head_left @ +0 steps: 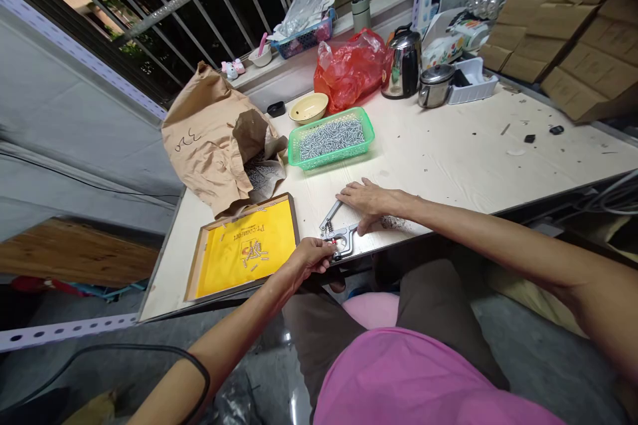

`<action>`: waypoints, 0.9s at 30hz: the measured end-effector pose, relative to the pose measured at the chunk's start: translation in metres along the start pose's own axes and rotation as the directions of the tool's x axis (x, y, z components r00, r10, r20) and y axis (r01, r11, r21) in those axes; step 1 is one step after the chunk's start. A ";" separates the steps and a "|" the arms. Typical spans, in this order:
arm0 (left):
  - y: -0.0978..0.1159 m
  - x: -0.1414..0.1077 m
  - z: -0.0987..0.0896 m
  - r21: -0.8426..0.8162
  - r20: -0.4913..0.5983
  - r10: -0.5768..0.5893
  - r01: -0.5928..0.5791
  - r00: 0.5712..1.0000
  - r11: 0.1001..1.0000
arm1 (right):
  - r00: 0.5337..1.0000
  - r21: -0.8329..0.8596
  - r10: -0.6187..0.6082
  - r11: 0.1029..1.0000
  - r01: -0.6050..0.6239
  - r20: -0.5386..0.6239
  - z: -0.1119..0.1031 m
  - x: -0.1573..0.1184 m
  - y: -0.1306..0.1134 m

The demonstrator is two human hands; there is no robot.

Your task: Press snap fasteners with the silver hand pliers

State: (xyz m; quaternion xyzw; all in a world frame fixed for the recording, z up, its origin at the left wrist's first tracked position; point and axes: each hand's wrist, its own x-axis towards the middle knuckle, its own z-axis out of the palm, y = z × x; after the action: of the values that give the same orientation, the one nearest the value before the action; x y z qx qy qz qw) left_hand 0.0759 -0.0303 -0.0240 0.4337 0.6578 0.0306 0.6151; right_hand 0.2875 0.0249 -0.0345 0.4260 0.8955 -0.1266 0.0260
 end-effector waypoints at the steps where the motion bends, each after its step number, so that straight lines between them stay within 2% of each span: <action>1: 0.000 0.000 0.000 -0.001 -0.005 0.002 -0.002 1.000 1.000 | 1.000 -0.010 0.007 1.000 -0.007 0.001 -0.002 0.001 -0.002; 11: -0.009 -0.006 0.003 0.024 -0.073 0.024 -0.023 0.997 0.999 | 0.999 -0.061 0.033 0.998 -0.034 -0.020 0.001 -0.007 -0.008; 13: -0.013 -0.009 0.002 0.107 -0.115 0.087 -0.075 0.990 0.991 | 0.999 -0.046 0.028 0.998 -0.029 -0.029 0.000 -0.010 -0.009; 14: -0.013 -0.011 0.002 0.187 -0.155 0.156 -0.126 0.976 0.974 | 0.999 -0.041 0.025 0.999 -0.026 -0.032 0.000 -0.012 -0.010; 15: -0.013 -0.012 0.002 0.287 -0.201 0.260 -0.197 0.945 0.938 | 0.999 -0.038 0.023 0.999 -0.024 -0.036 0.000 -0.013 -0.011; 16: -0.012 -0.013 0.002 0.398 -0.239 0.387 -0.274 0.890 0.876 | 0.999 -0.039 0.024 0.999 -0.026 -0.040 -0.001 -0.015 -0.012; 17: -0.010 -0.013 0.003 0.508 -0.255 0.519 -0.344 0.816 0.790 | 0.999 -0.042 0.028 0.999 -0.030 -0.045 -0.001 -0.016 -0.013; 19: -0.004 -0.010 0.007 0.687 -0.192 0.727 -0.438 0.660 0.579 | 0.998 -0.044 0.037 0.998 -0.040 -0.059 -0.002 -0.017 -0.016; 20: 0.000 -0.006 0.009 0.744 -0.128 0.788 -0.466 0.603 0.478 | 0.997 -0.043 0.041 0.998 -0.043 -0.064 -0.002 -0.018 -0.017; 21: 0.004 -0.001 0.011 0.782 -0.060 0.821 -0.485 0.568 0.392 | 0.997 -0.038 0.043 0.998 -0.045 -0.067 -0.002 -0.018 -0.018; 23: 0.013 0.010 0.016 0.821 0.060 0.835 -0.503 0.547 0.271 | 0.997 -0.020 0.047 0.999 -0.048 -0.065 -0.003 -0.019 -0.020; 27: 0.025 0.026 0.020 0.847 0.182 0.772 -0.496 0.609 0.191 | 0.998 0.028 0.046 0.999 -0.045 -0.037 -0.008 -0.024 -0.019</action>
State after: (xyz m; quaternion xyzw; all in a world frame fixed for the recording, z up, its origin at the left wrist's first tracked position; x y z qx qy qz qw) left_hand 0.1090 -0.0089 -0.0349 0.8941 0.4207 0.0275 0.1511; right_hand 0.2883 -0.0029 -0.0193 0.4489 0.8841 -0.1300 0.0060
